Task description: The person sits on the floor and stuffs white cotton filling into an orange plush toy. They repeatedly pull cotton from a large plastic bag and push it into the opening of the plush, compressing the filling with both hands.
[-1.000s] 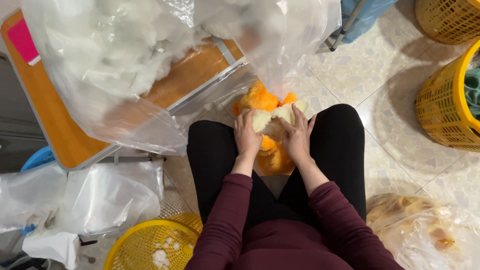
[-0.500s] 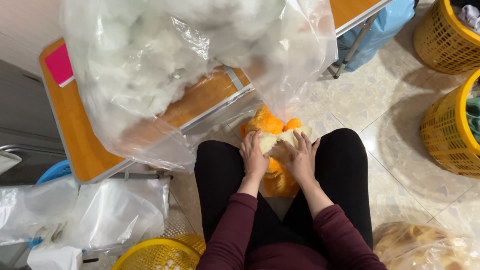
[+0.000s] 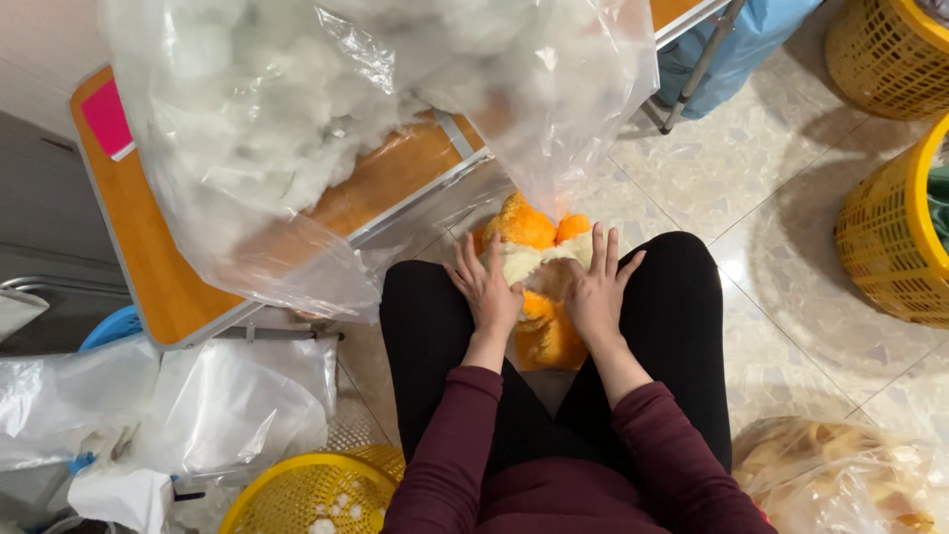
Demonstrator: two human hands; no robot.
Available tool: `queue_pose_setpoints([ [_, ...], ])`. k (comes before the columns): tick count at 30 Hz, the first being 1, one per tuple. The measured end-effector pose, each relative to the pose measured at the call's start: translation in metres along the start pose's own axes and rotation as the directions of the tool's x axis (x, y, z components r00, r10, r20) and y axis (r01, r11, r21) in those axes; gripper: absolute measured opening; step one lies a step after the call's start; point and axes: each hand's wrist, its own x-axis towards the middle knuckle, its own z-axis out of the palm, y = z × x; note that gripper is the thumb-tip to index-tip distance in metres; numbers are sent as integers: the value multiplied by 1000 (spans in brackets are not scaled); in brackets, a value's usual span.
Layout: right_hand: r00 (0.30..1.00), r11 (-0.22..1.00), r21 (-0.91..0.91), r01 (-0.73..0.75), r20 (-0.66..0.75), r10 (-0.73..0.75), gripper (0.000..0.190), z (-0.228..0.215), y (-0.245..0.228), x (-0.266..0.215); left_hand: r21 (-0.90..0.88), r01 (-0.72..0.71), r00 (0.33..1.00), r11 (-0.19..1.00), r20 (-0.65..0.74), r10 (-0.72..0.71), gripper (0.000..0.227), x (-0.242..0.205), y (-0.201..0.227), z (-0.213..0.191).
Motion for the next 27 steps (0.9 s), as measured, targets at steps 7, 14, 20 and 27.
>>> queue_pose_setpoints([
  [7, 994, 929, 363, -71, 102, 36, 50, 8, 7, 7, 1, -28, 998, 1000, -57, 28, 102, 0, 1, -12],
  [14, 876, 979, -20, 204, 449, -173, 33, -17, 22, 37, -51, -30, 997, 998, -76, 26, 97, 0, 0, -17],
  [20, 873, 908, -101, 406, 337, -353, 62, -20, 35, 38, -15, -123, 991, 992, -58, 122, 95, -2, 7, -11],
  [27, 930, 925, -171, 338, 214, -300, 56, -13, 8, 25, 52, -15, 998, 999, -58, 18, 88, -1, 8, -15],
])
